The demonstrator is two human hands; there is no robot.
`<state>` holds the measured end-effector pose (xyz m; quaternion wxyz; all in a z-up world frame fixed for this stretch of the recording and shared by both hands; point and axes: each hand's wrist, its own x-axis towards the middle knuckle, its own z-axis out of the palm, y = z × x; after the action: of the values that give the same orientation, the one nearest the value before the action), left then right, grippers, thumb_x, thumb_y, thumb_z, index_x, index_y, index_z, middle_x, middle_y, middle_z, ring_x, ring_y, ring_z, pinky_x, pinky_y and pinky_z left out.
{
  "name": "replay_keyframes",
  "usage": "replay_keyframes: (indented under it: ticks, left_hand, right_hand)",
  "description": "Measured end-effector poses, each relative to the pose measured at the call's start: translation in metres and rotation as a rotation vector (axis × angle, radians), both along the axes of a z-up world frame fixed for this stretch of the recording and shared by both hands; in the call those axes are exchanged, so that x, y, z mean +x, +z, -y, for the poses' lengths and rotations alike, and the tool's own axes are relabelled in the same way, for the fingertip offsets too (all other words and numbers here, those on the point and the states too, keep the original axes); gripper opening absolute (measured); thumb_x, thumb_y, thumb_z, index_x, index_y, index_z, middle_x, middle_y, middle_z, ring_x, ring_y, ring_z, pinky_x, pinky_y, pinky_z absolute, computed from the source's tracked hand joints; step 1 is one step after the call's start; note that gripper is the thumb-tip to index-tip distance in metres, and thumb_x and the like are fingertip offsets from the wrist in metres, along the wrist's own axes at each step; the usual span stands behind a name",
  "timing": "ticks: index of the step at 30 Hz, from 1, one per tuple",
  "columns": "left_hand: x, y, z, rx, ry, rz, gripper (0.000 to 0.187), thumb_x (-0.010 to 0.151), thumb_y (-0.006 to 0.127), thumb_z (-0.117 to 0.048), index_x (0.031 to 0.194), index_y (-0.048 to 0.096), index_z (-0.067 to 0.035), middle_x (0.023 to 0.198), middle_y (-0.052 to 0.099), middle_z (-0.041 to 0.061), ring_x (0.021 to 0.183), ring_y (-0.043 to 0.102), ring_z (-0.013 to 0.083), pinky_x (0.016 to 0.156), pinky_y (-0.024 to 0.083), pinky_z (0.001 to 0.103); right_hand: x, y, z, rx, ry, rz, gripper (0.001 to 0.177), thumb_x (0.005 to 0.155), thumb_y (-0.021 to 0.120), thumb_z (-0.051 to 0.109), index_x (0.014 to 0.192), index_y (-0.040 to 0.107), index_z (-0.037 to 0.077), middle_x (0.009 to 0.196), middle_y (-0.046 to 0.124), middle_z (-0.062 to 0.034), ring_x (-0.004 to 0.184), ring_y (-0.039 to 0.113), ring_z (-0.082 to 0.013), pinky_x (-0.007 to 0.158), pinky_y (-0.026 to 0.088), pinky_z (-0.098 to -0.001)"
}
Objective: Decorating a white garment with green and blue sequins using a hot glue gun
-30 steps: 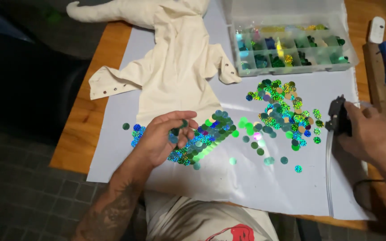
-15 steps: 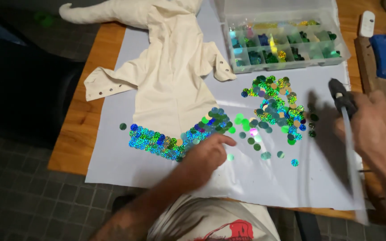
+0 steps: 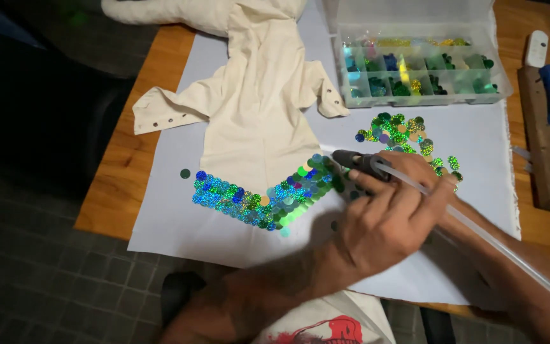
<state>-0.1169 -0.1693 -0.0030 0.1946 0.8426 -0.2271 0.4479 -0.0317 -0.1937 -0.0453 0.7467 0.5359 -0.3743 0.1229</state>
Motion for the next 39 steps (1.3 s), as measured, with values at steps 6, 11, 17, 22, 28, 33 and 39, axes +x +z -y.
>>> replay_keyframes:
  ticks: [6, 11, 17, 22, 28, 33, 39]
  left_hand:
    - [0.014, 0.015, -0.001, -0.123, 0.071, 0.079, 0.014, 0.110, 0.064, -0.011, 0.110, 0.077, -0.016, 0.076, 0.045, -0.002, 0.064, 0.054, 0.0126, 0.054, 0.041, 0.030]
    - [0.017, 0.013, 0.008, -0.112, 0.219, 0.056, 0.017, 0.108, 0.065, -0.010, 0.120, 0.076, -0.011, 0.079, 0.053, 0.001, 0.064, 0.058, 0.0152, 0.048, 0.038, 0.030]
    - [0.034, 0.006, 0.009, -0.106, 0.312, 0.023, 0.022, 0.102, 0.057, -0.004, 0.113, 0.075, -0.012, 0.082, 0.053, 0.003, 0.061, 0.054, 0.0139, 0.046, 0.039, 0.031]
    - [0.034, 0.004, 0.013, -0.095, 0.311, -0.014, 0.022, 0.101, 0.057, -0.007, 0.114, 0.073, -0.012, 0.089, 0.060, 0.006, 0.066, 0.060, 0.0159, 0.048, 0.040, 0.031]
    - [0.039, -0.003, 0.016, -0.102, 0.263, -0.032, 0.022, 0.100, 0.058, -0.002, 0.115, 0.073, -0.006, 0.084, 0.061, 0.008, 0.065, 0.063, 0.0188, 0.046, 0.042, 0.034]
    - [0.044, 0.000, 0.009, -0.099, 0.281, -0.059, 0.023, 0.100, 0.048, -0.004, 0.105, 0.070, -0.009, 0.081, 0.055, 0.004, 0.062, 0.058, 0.0168, 0.044, 0.040, 0.033]
    - [0.049, -0.005, 0.018, -0.117, 0.362, -0.052, 0.013, 0.100, 0.058, -0.004, 0.101, 0.068, -0.013, 0.087, 0.062, 0.006, 0.067, 0.061, 0.0159, 0.052, 0.041, 0.030]
  right_hand:
    - [0.022, -0.018, -0.003, 0.522, 0.095, 0.117, 0.020, 0.090, 0.053, 0.012, 0.078, 0.062, 0.025, 0.072, 0.058, 0.0101, 0.066, 0.054, -0.0015, 0.052, 0.036, -0.0220]
    - [0.017, -0.004, 0.002, 1.148, 0.297, 0.059, 0.021, 0.090, 0.061, 0.020, 0.071, 0.053, 0.024, 0.066, 0.050, 0.0088, 0.061, 0.046, -0.0044, 0.051, 0.034, -0.0244]
    - [0.017, 0.028, 0.028, 1.906, 0.549, 0.003, 0.040, 0.090, 0.072, 0.029, 0.063, 0.042, 0.022, 0.059, 0.041, 0.0071, 0.055, 0.038, -0.0079, 0.050, 0.030, -0.0275]
    - [0.019, 0.044, 0.064, 2.537, 0.754, -0.062, 0.060, 0.090, 0.080, 0.037, 0.056, 0.034, 0.020, 0.053, 0.033, 0.0056, 0.049, 0.030, -0.0110, 0.049, 0.028, -0.0301]
    - [0.041, -0.086, 0.141, 2.878, 1.275, 0.424, 0.029, 0.086, 0.079, 0.001, 0.096, 0.078, 0.028, 0.092, 0.057, 0.0308, 0.089, 0.056, 0.0217, 0.064, 0.032, 0.0087]
    - [0.038, -0.082, 0.136, 2.778, 1.258, 0.244, 0.023, 0.086, 0.075, 0.008, 0.099, 0.076, 0.028, 0.093, 0.058, 0.0274, 0.088, 0.058, 0.0172, 0.063, 0.036, 0.0036]
    - [0.039, -0.067, 0.130, 2.645, 1.238, 0.025, 0.018, 0.087, 0.070, 0.017, 0.101, 0.073, 0.027, 0.094, 0.058, 0.0233, 0.086, 0.059, 0.0119, 0.063, 0.040, -0.0027]
